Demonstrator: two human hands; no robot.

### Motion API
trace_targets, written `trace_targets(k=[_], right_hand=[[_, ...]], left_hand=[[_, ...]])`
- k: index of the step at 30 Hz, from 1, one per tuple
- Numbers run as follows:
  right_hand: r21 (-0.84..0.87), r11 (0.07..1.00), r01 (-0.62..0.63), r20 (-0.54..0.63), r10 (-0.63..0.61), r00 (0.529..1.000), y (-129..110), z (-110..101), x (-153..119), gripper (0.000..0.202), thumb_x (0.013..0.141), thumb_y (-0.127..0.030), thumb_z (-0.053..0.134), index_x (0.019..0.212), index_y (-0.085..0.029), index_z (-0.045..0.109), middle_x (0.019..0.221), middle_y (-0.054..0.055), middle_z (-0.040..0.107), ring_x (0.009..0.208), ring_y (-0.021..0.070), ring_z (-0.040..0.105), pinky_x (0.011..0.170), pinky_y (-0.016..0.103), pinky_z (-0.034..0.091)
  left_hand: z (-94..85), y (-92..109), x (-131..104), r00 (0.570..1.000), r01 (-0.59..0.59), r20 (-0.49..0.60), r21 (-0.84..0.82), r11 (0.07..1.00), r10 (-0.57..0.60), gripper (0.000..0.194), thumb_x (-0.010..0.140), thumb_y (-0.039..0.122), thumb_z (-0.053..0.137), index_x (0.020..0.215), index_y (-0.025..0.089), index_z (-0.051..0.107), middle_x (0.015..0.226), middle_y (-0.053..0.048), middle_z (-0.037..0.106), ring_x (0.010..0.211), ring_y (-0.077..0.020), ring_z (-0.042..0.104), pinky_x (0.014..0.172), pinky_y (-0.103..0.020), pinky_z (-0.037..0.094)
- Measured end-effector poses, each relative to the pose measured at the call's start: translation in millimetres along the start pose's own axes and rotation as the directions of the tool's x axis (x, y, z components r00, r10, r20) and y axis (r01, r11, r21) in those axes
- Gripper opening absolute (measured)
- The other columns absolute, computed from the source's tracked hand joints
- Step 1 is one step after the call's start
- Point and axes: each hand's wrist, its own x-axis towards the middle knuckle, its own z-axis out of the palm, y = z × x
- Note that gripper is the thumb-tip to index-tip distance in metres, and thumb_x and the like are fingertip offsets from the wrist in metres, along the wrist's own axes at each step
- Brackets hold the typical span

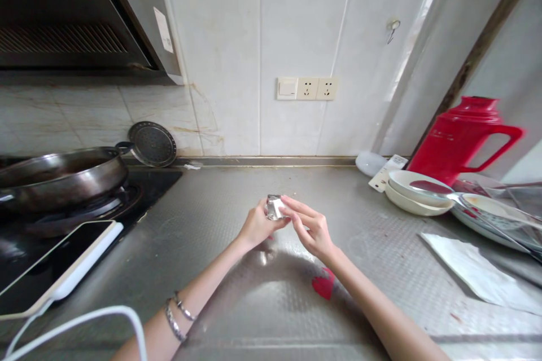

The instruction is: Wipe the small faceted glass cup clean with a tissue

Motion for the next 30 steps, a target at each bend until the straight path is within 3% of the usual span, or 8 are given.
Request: trace_targets(k=[4, 10, 13, 15, 19, 22, 26, 30], right_hand=[[0.014, 0.997, 0.074, 0.014, -0.074, 0.997, -0.8, 0.3, -0.6, 0.033, 0.095, -0.024, 0.041, 0.118, -0.027, 0.065, 0.128, 0.006, 0.060, 0.122, 0.0245, 0.054, 0.102, 0.045, 0.046], [0.128, 0.963, -0.235, -0.041, 0.242, 0.969, 3.1, 3.6, 2.2, 0.033, 0.095, -0.035, 0.042, 0.111, -0.026, 0.070, 0.123, 0.006, 0.064, 0.117, 0.0252, 0.058, 0.102, 0.044, 0.045], [0.284, 0.861, -0.422, -0.016, 0.445, 0.896, 8.6, 5.3, 4.7, 0.034, 0.093, -0.040, 0.044, 0.108, -0.026, 0.071, 0.119, 0.006, 0.067, 0.118, 0.0269, 0.057, 0.104, 0.047, 0.041], [0.423, 0.754, -0.502, 0.068, 0.526, 0.848, 11.9, 5.9, 6.4, 0.033, 0.089, -0.037, 0.048, 0.110, -0.024, 0.070, 0.123, 0.006, 0.064, 0.122, 0.0284, 0.053, 0.105, 0.048, 0.039], [0.646, 0.560, -0.518, 0.273, 0.465, 0.842, 14.3, 4.7, 8.6, 0.047, 0.074, -0.021, 0.054, 0.120, -0.025, 0.063, 0.135, 0.005, 0.055, 0.128, 0.0293, 0.047, 0.104, 0.047, 0.040], [0.606, 0.610, -0.510, 0.354, 0.367, 0.860, 12.8, 4.5, 7.0, 0.068, 0.065, -0.012, 0.056, 0.131, -0.030, 0.051, 0.142, 0.003, 0.047, 0.131, 0.0270, 0.042, 0.103, 0.044, 0.041], [0.464, 0.740, -0.487, 0.376, 0.333, 0.865, 11.4, 10.2, 0.8, 0.087, 0.066, -0.010, 0.062, 0.143, -0.032, 0.030, 0.147, 0.005, 0.038, 0.130, 0.0243, 0.043, 0.104, 0.042, 0.040], [0.391, 0.806, -0.445, 0.282, 0.355, 0.891, 12.5, 16.5, -2.1, 0.082, 0.067, -0.014, 0.068, 0.140, -0.029, 0.034, 0.142, 0.009, 0.042, 0.122, 0.0241, 0.050, 0.101, 0.040, 0.043]], left_hand=[[-0.3, 0.9, -1.5, 0.998, -0.048, -0.024, 0.068, 0.997, 0.049, 0.056, 0.064, 0.047, 0.075, 0.109, 0.017, 0.059, 0.091, -0.005, 0.071, 0.066, -0.0167, 0.064, 0.047, -0.022, 0.048], [3.2, 4.5, -6.5, 0.992, -0.118, -0.025, 0.176, 0.977, 0.124, 0.060, 0.060, 0.044, 0.078, 0.110, 0.018, 0.057, 0.090, -0.004, 0.071, 0.077, -0.0188, 0.066, 0.065, -0.025, 0.048], [2.7, 7.3, -7.7, 0.995, -0.101, 0.004, 0.163, 0.982, 0.101, 0.062, 0.060, 0.045, 0.078, 0.110, 0.017, 0.056, 0.087, -0.004, 0.070, 0.074, -0.0182, 0.065, 0.063, -0.025, 0.047], [1.8, 8.3, -7.8, 0.996, -0.085, 0.005, 0.141, 0.986, 0.085, 0.061, 0.061, 0.045, 0.077, 0.111, 0.017, 0.056, 0.086, -0.004, 0.070, 0.075, -0.0178, 0.064, 0.064, -0.025, 0.047], [0.7, 5.7, -5.9, 0.999, -0.031, -0.011, 0.073, 0.997, 0.032, 0.058, 0.064, 0.049, 0.074, 0.110, 0.016, 0.057, 0.083, -0.003, 0.069, 0.068, -0.0162, 0.064, 0.055, -0.023, 0.048], [0.2, 2.1, -3.6, 1.000, 0.022, -0.006, 0.026, 0.999, -0.022, 0.054, 0.067, 0.051, 0.071, 0.106, 0.016, 0.059, 0.084, -0.004, 0.068, 0.063, -0.0157, 0.063, 0.044, -0.021, 0.045], [0.2, 0.7, -1.8, 0.996, 0.073, 0.058, -0.032, 0.997, -0.071, 0.049, 0.071, 0.048, 0.069, 0.107, 0.017, 0.059, 0.088, -0.005, 0.068, 0.058, -0.0145, 0.062, 0.038, -0.020, 0.045], [2.4, -0.6, -1.0, 0.994, 0.084, 0.071, -0.047, 0.995, -0.080, 0.049, 0.070, 0.048, 0.070, 0.105, 0.015, 0.058, 0.089, -0.006, 0.068, 0.056, -0.0136, 0.061, 0.040, -0.021, 0.046]])
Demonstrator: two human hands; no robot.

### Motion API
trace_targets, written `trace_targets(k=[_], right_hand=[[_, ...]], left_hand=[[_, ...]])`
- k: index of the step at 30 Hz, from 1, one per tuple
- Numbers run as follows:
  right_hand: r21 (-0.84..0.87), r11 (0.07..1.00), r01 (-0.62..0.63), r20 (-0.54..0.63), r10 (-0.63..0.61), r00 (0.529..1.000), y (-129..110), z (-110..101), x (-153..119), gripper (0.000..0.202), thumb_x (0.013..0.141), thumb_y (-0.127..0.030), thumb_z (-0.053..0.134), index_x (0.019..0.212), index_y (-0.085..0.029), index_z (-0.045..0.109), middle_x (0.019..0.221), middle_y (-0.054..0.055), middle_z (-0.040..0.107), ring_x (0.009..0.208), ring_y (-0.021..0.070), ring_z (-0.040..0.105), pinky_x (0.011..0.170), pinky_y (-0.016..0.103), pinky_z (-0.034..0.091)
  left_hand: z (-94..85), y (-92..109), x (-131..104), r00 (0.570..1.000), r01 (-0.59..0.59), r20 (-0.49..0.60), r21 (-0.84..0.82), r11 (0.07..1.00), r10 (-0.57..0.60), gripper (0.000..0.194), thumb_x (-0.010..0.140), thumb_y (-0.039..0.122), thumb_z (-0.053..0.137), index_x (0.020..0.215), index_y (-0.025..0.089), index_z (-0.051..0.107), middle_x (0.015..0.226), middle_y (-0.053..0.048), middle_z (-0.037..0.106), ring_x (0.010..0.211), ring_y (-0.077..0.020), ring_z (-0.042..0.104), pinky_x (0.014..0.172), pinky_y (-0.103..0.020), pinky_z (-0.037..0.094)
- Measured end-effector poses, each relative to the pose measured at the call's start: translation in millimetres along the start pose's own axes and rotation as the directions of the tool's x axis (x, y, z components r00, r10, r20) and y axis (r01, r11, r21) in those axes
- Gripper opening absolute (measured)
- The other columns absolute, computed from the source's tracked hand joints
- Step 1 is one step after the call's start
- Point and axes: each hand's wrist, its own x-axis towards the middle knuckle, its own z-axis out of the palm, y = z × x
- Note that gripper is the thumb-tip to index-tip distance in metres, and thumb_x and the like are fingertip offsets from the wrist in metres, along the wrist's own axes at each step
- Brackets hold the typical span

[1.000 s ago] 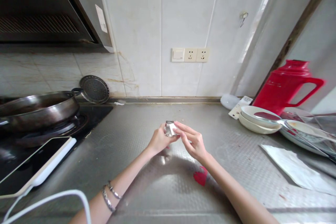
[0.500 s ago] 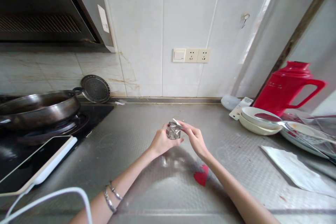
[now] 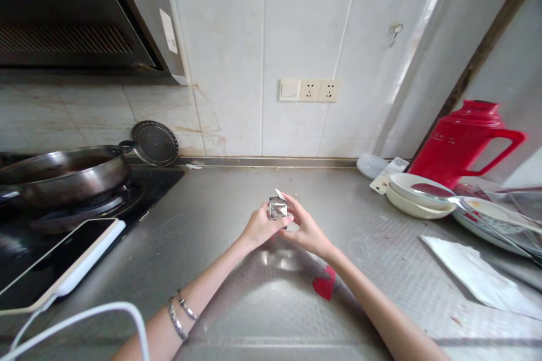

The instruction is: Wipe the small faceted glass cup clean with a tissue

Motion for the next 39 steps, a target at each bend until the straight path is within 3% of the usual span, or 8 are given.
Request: trace_targets(k=[4, 7, 11, 14, 18, 27, 33, 39], right_hand=[[0.042, 0.999, -0.006, -0.048, 0.008, 0.999, 1.7, -0.1, 1.7, 0.075, 0.065, -0.016, 0.070, 0.134, -0.027, 0.041, 0.135, 0.009, 0.048, 0.114, 0.0233, 0.056, 0.096, 0.039, 0.048], [0.111, 0.993, -0.045, -0.061, 0.052, 0.997, 1.6, -0.2, 2.4, 0.074, 0.064, -0.019, 0.074, 0.130, -0.026, 0.043, 0.132, 0.010, 0.051, 0.108, 0.0233, 0.059, 0.092, 0.040, 0.051], [0.237, 0.958, -0.160, -0.052, 0.177, 0.983, 0.0, 2.2, 3.1, 0.075, 0.061, -0.026, 0.079, 0.128, -0.024, 0.044, 0.120, 0.010, 0.060, 0.097, 0.0238, 0.065, 0.083, 0.039, 0.055], [0.302, 0.931, -0.207, -0.077, 0.240, 0.968, -0.3, 3.3, 4.2, 0.074, 0.061, -0.030, 0.081, 0.126, -0.023, 0.046, 0.115, 0.009, 0.063, 0.094, 0.0236, 0.067, 0.082, 0.038, 0.055], [0.329, 0.918, -0.223, -0.081, 0.263, 0.961, 0.4, 1.5, 5.5, 0.072, 0.063, -0.035, 0.079, 0.126, -0.021, 0.047, 0.112, 0.009, 0.065, 0.095, 0.0233, 0.067, 0.085, 0.038, 0.054], [-0.050, 0.984, -0.168, -0.116, 0.162, 0.980, -2.8, -2.1, 3.0, 0.069, 0.073, -0.038, 0.073, 0.135, -0.026, 0.045, 0.115, 0.007, 0.065, 0.107, 0.0244, 0.062, 0.088, 0.041, 0.053], [-0.377, 0.925, 0.055, -0.140, -0.116, 0.983, -9.1, -6.2, -0.2, 0.061, 0.078, -0.040, 0.069, 0.135, -0.028, 0.048, 0.147, 0.008, 0.040, 0.135, 0.0293, 0.037, 0.110, 0.051, 0.033], [-0.419, 0.873, 0.250, -0.048, -0.296, 0.954, -14.5, -3.9, -4.0, 0.062, 0.081, -0.033, 0.066, 0.139, -0.028, 0.044, 0.142, 0.009, 0.047, 0.131, 0.0265, 0.043, 0.109, 0.047, 0.036]], left_hand=[[-2.5, -5.8, 2.7, 0.996, -0.013, 0.090, -0.051, 0.999, 0.017, 0.066, 0.070, 0.054, 0.069, 0.119, 0.013, 0.051, 0.094, -0.010, 0.068, 0.063, -0.0170, 0.064, 0.048, -0.025, 0.049], [-9.6, -11.2, 5.6, 0.962, -0.048, 0.256, -0.169, 0.985, 0.090, 0.104, 0.068, 0.052, 0.073, 0.145, 0.015, 0.014, 0.114, -0.017, 0.063, 0.094, -0.0248, 0.066, 0.081, -0.038, 0.052], [-18.5, -16.4, 9.5, 0.928, -0.123, 0.339, -0.108, 0.986, 0.153, 0.134, 0.061, 0.043, 0.082, 0.145, 0.019, -0.020, 0.139, -0.023, 0.044, 0.131, -0.0308, 0.041, 0.110, -0.052, 0.026], [-20.0, -18.9, 11.6, 0.931, -0.200, 0.318, 0.032, 0.979, 0.180, 0.142, 0.049, 0.038, 0.088, 0.146, 0.019, -0.014, 0.145, -0.024, 0.035, 0.136, -0.0340, 0.033, 0.113, -0.054, 0.019], [-16.2, -22.7, 12.3, 0.939, -0.259, 0.251, 0.068, 0.963, 0.235, 0.127, 0.051, 0.036, 0.087, 0.145, 0.020, 0.002, 0.142, -0.021, 0.038, 0.131, -0.0329, 0.040, 0.109, -0.050, 0.029], [-12.7, -20.9, 9.4, 0.954, -0.283, 0.116, 0.034, 0.958, 0.278, 0.077, 0.062, 0.034, 0.081, 0.121, 0.020, 0.034, 0.113, -0.011, 0.061, 0.092, -0.0212, 0.063, 0.080, -0.033, 0.050], [-10.5, -22.2, 10.5, 0.948, -0.312, 0.059, 0.009, 0.950, 0.311, 0.072, 0.062, 0.030, 0.079, 0.120, 0.018, 0.037, 0.110, -0.009, 0.060, 0.086, -0.0171, 0.062, 0.075, -0.028, 0.049], [-3.2, -26.6, 11.2, 0.963, -0.265, 0.030, -0.085, 0.960, 0.268, 0.076, 0.058, 0.031, 0.082, 0.120, 0.019, 0.038, 0.108, -0.008, 0.062, 0.084, -0.0165, 0.063, 0.075, -0.028, 0.050]])
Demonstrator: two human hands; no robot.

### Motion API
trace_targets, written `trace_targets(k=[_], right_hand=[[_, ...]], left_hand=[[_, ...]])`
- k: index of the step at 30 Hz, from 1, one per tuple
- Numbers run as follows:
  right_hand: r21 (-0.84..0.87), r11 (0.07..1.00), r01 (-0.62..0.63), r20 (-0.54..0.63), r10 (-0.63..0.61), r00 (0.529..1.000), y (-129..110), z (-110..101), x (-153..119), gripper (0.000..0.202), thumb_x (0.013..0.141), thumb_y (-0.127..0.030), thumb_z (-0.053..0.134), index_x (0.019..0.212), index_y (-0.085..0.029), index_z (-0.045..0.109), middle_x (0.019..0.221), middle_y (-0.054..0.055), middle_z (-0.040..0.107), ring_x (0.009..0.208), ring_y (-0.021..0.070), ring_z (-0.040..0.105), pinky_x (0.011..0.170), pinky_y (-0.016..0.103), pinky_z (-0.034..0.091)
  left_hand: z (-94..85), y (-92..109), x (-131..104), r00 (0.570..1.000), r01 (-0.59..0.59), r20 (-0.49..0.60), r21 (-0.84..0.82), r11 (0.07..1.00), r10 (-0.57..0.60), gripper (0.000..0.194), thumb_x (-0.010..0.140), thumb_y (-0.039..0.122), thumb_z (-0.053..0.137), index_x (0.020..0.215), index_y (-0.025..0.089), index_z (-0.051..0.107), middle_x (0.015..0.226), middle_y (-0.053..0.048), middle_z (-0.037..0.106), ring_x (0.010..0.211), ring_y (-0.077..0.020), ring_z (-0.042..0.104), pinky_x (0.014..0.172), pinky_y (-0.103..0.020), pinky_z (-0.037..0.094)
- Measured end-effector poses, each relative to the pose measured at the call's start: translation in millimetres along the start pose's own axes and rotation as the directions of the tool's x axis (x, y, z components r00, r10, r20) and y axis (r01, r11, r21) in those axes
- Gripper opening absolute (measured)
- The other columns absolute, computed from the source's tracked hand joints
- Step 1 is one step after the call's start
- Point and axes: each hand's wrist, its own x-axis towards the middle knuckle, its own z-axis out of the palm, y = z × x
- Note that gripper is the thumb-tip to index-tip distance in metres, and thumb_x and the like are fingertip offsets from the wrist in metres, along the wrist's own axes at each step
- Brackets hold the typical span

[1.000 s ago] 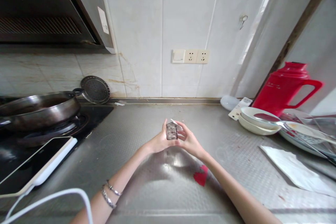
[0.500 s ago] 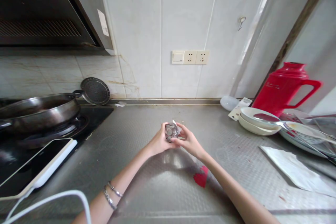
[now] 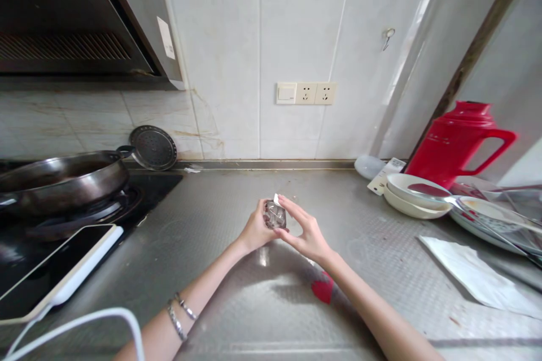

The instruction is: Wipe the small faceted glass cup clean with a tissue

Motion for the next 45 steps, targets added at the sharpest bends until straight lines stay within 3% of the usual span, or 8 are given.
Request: trace_targets(k=[6, 13, 17, 22, 25, 30, 38, 45], right_hand=[[0.002, 1.000, -0.030, 0.018, 0.030, 0.999, 2.1, 0.6, -0.6, 0.047, 0.087, -0.032, 0.059, 0.133, -0.024, 0.052, 0.137, 0.010, 0.052, 0.128, 0.0253, 0.047, 0.107, 0.044, 0.040], [0.006, 0.989, -0.148, -0.112, 0.147, 0.983, 6.3, -2.7, -1.3, 0.032, 0.093, -0.035, 0.046, 0.116, -0.026, 0.066, 0.115, 0.007, 0.069, 0.109, 0.0256, 0.063, 0.094, 0.043, 0.051], [0.013, 0.998, -0.061, -0.156, 0.062, 0.986, 1.7, -0.5, -4.1, 0.032, 0.092, -0.031, 0.047, 0.118, -0.026, 0.065, 0.120, 0.008, 0.066, 0.114, 0.0261, 0.060, 0.097, 0.045, 0.049], [-0.008, 0.997, 0.074, -0.075, -0.075, 0.994, -2.0, 1.8, -6.2, 0.038, 0.089, -0.025, 0.050, 0.127, -0.026, 0.058, 0.131, 0.009, 0.058, 0.125, 0.0267, 0.051, 0.103, 0.048, 0.043], [-0.024, 0.998, 0.056, -0.045, -0.058, 0.997, 0.3, -0.9, -4.6, 0.037, 0.091, -0.026, 0.047, 0.126, -0.026, 0.058, 0.130, 0.008, 0.059, 0.123, 0.0256, 0.052, 0.103, 0.046, 0.044], [-0.013, 1.000, -0.008, -0.125, 0.006, 0.992, 4.0, -5.5, -2.4, 0.034, 0.094, -0.028, 0.042, 0.121, -0.026, 0.063, 0.121, 0.008, 0.065, 0.115, 0.0244, 0.060, 0.098, 0.045, 0.049], [0.006, 0.982, 0.191, -0.008, -0.191, 0.982, -2.3, 1.6, -5.0, 0.039, 0.089, -0.023, 0.050, 0.126, -0.028, 0.058, 0.127, 0.005, 0.061, 0.124, 0.0255, 0.052, 0.107, 0.051, 0.040], [0.039, 0.999, -0.038, -0.118, 0.043, 0.992, 2.0, 0.8, -2.6, 0.034, 0.095, -0.029, 0.041, 0.123, -0.028, 0.062, 0.129, 0.007, 0.059, 0.123, 0.0247, 0.053, 0.103, 0.047, 0.044]], left_hand=[[9.2, 5.3, -5.7, 0.999, -0.018, 0.042, 0.043, 0.999, 0.016, 0.072, 0.059, 0.027, 0.080, 0.120, 0.018, 0.041, 0.100, -0.005, 0.063, 0.082, -0.0164, 0.062, 0.071, -0.026, 0.049], [15.6, 12.4, -10.1, 0.999, -0.003, 0.042, 0.099, 0.995, -0.001, 0.078, 0.056, 0.022, 0.079, 0.123, 0.019, 0.040, 0.106, -0.005, 0.062, 0.084, -0.0173, 0.062, 0.073, -0.027, 0.049], [15.7, 13.7, -8.1, 1.000, -0.001, 0.000, 0.110, 0.994, 0.001, 0.071, 0.060, 0.024, 0.077, 0.121, 0.018, 0.041, 0.099, -0.004, 0.062, 0.076, -0.0148, 0.061, 0.067, -0.025, 0.048], [14.3, 16.4, -7.3, 0.998, -0.059, -0.016, 0.220, 0.974, 0.064, 0.060, 0.061, 0.023, 0.075, 0.115, 0.020, 0.048, 0.097, -0.003, 0.062, 0.076, -0.0150, 0.059, 0.067, -0.026, 0.048], [14.4, 16.6, -8.2, 0.996, -0.089, 0.012, 0.253, 0.963, 0.089, 0.062, 0.060, 0.023, 0.076, 0.116, 0.020, 0.050, 0.104, -0.006, 0.062, 0.084, -0.0182, 0.059, 0.073, -0.029, 0.049], [13.1, 17.4, -8.2, 0.999, -0.043, -0.007, 0.248, 0.968, 0.046, 0.074, 0.057, 0.026, 0.079, 0.123, 0.020, 0.046, 0.103, -0.004, 0.061, 0.072, -0.0137, 0.057, 0.066, -0.026, 0.048], [9.2, 5.9, -4.9, 0.986, -0.162, 0.006, 0.264, 0.951, 0.167, 0.066, 0.059, 0.030, 0.077, 0.120, 0.020, 0.052, 0.121, -0.011, 0.058, 0.115, -0.0272, 0.053, 0.101, -0.039, 0.041], [8.4, 11.2, -2.7, 0.997, -0.049, -0.050, 0.225, 0.973, 0.062, 0.071, 0.056, 0.025, 0.080, 0.121, 0.022, 0.050, 0.111, -0.007, 0.062, 0.101, -0.0241, 0.059, 0.085, -0.034, 0.049]])
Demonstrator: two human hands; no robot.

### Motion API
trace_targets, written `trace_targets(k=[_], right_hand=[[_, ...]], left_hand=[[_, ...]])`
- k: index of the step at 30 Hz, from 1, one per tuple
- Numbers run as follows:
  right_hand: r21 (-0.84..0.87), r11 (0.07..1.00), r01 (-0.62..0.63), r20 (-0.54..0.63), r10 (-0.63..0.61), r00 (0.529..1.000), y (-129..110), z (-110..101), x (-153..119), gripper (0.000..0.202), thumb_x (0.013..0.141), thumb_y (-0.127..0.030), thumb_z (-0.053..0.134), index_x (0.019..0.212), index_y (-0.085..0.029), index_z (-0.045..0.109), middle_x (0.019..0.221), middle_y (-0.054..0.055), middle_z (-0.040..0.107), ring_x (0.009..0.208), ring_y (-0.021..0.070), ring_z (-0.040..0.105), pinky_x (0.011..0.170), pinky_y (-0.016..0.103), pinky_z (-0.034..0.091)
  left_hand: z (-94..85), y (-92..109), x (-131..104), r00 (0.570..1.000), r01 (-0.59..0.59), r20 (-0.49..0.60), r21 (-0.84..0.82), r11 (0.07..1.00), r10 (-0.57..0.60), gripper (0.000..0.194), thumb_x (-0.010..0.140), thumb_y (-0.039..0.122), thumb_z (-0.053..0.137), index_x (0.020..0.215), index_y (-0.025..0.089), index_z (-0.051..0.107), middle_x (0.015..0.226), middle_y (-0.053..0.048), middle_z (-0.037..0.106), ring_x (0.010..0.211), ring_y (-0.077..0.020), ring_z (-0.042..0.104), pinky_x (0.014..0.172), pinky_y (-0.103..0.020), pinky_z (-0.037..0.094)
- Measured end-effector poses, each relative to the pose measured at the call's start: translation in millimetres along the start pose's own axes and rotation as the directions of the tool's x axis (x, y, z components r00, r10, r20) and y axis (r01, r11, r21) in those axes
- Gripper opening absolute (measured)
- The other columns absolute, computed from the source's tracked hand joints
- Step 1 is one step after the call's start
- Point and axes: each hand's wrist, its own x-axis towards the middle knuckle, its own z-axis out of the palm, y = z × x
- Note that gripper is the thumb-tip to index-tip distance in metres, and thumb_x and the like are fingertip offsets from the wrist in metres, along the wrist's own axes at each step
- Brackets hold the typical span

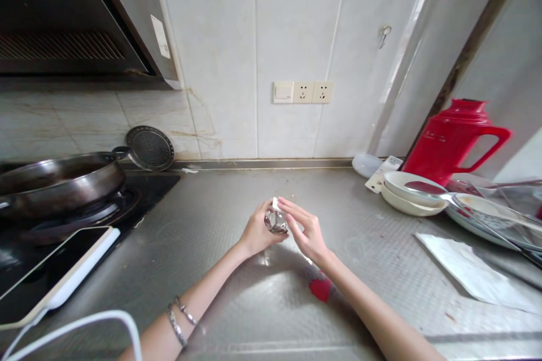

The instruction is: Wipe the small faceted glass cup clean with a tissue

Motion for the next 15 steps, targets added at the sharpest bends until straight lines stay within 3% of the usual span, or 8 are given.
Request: trace_targets(k=[3, 8, 15], right_hand=[[0.025, 0.999, -0.041, -0.013, 0.041, 0.999, -1.5, 2.0, -0.1, 0.036, 0.095, -0.032, 0.042, 0.128, -0.029, 0.057, 0.136, 0.006, 0.054, 0.127, 0.0251, 0.049, 0.106, 0.048, 0.040], [0.010, 0.999, 0.030, 0.075, -0.031, 0.997, -5.5, 5.1, -1.6, 0.048, 0.093, -0.029, 0.046, 0.141, -0.030, 0.040, 0.148, 0.004, 0.038, 0.136, 0.0238, 0.035, 0.112, 0.047, 0.031], [0.034, 0.999, -0.043, 0.069, 0.040, 0.997, 1.1, 1.8, 0.8, 0.045, 0.095, -0.034, 0.043, 0.140, -0.030, 0.042, 0.146, 0.004, 0.041, 0.135, 0.0246, 0.037, 0.112, 0.048, 0.031]], left_hand=[[-0.9, -0.3, 3.4, 0.998, 0.062, -0.024, -0.135, 0.989, -0.066, 0.075, 0.057, 0.025, 0.080, 0.123, 0.020, 0.045, 0.109, -0.006, 0.062, 0.093, -0.0199, 0.061, 0.080, -0.030, 0.049], [-3.5, -5.0, 6.9, 0.999, 0.046, 0.007, -0.304, 0.951, -0.046, 0.071, 0.059, 0.030, 0.079, 0.121, 0.018, 0.045, 0.111, -0.008, 0.062, 0.094, -0.0192, 0.062, 0.083, -0.029, 0.049], [-6.1, -0.2, 4.7, 0.995, 0.026, 0.101, -0.369, 0.929, 0.012, 0.078, 0.058, 0.028, 0.083, 0.126, 0.020, 0.044, 0.119, -0.010, 0.060, 0.104, -0.0230, 0.060, 0.088, -0.032, 0.047]])
